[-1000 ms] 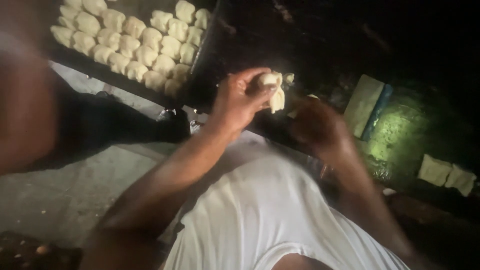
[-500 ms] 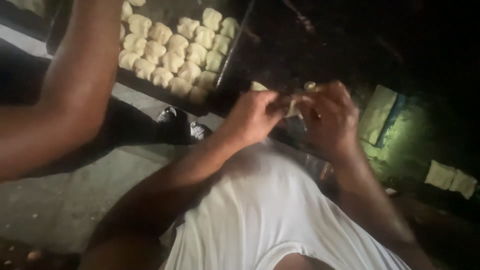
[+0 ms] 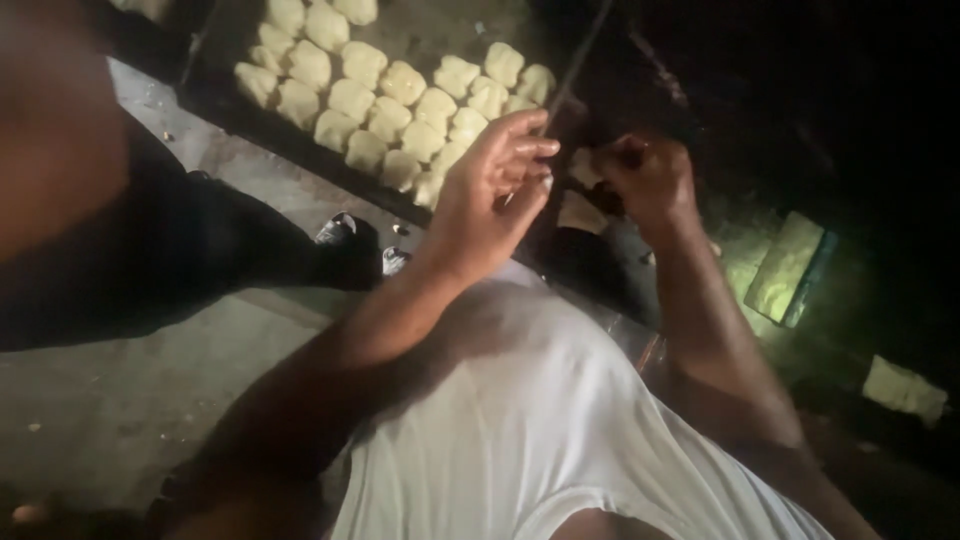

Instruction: The person shapes dough at a dark work table. They roll a length of dough into a rope, cut it into pieces with a dough scraper, pinch and shape each piece by hand, and place the shaped dough pieces onto trays alongside already shaped pieces.

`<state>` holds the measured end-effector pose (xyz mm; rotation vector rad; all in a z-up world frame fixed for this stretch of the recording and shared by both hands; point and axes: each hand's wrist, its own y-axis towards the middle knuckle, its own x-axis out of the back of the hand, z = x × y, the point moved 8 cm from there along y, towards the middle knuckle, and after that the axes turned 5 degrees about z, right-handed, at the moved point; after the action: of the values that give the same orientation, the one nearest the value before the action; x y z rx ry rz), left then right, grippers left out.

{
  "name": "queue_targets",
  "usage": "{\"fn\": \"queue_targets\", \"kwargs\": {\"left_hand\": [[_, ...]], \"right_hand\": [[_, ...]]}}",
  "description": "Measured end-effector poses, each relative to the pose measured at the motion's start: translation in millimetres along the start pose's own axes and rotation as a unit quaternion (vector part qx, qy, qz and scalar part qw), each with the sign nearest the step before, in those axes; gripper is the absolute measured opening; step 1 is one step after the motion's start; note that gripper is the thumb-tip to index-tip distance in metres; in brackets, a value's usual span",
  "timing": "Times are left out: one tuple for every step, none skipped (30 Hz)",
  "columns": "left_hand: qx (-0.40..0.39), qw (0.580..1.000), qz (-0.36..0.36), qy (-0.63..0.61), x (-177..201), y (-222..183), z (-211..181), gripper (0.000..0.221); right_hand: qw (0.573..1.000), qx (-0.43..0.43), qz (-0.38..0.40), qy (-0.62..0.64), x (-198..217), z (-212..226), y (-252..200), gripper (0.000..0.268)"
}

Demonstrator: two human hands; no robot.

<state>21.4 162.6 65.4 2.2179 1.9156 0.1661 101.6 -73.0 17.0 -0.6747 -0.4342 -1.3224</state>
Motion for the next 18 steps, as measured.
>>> {"fn": "queue_targets", "kwargs": {"left_hand": [[-0.001,1.0,-0.003,-0.001,9,-2,3,0.057],[-0.009,1.0,-0.014,0.013,21,-4,5,0.047],[-0.017,0.999,-0.025,0.027,33,-5,7,0.037],[-0.014,0.999,-0.028,0.024,42,-10,5,0.037],[-0.011,0.999,-0.04,0.031,53,-14,4,0.031],[-0.011,0.998,-0.051,0.039,63,-16,1,0.025],[-0.011,0.998,-0.052,0.037,69,-19,1,0.025],[0.003,0.998,-0.061,0.015,76,-22,2,0.024],[0.018,0.997,-0.07,-0.007,84,-25,4,0.023],[0.017,0.997,-0.072,-0.008,89,-28,2,0.023],[0.01,0.997,-0.075,-0.003,95,-30,-1,0.023],[0.002,0.997,-0.08,0.003,102,-33,-4,0.023],[0.001,0.996,-0.084,0.004,109,-33,-6,0.023],[0.001,0.996,-0.087,0.018,114,-35,-8,0.022],[0.0,0.995,-0.09,0.033,118,-37,-10,0.022],[0.003,0.995,-0.091,0.03,119,-37,-6,0.022],[0.005,0.995,-0.092,0.036,121,-37,-2,0.022],[0.007,0.995,-0.094,0.042,123,-37,1,0.023]], "right_hand": [[1.0,0.002,0.002,-0.003,3,3,0,0.019],[0.993,-0.067,0.029,-0.095,0,-3,2,0.023],[0.972,-0.134,0.055,-0.185,0,-10,3,0.029],[0.971,-0.135,0.058,-0.189,1,-8,-4,0.029],[0.982,-0.069,0.011,-0.177,8,5,-9,0.031],[0.986,-0.001,-0.038,-0.162,16,20,-14,0.034],[0.986,-0.001,-0.037,-0.164,12,30,-13,0.034],[0.977,-0.025,0.0,-0.211,1,36,-12,0.039],[0.965,-0.049,0.036,-0.256,-9,42,-11,0.049],[0.964,-0.048,0.037,-0.258,-13,35,-4,0.049],[0.957,-0.034,0.039,-0.284,-17,31,3,0.045],[0.95,-0.018,0.043,-0.309,-23,28,11,0.041],[0.949,-0.014,0.045,-0.31,-25,48,12,0.041],[0.99,-0.025,0.078,-0.117,-30,62,9,0.039],[0.99,-0.035,0.109,0.081,-36,78,6,0.037],[0.99,-0.038,0.11,0.079,-44,89,14,0.037],[0.995,0.006,0.092,0.033,-47,106,22,0.035],[0.996,0.052,0.074,-0.011,-53,125,31,0.033]]}}
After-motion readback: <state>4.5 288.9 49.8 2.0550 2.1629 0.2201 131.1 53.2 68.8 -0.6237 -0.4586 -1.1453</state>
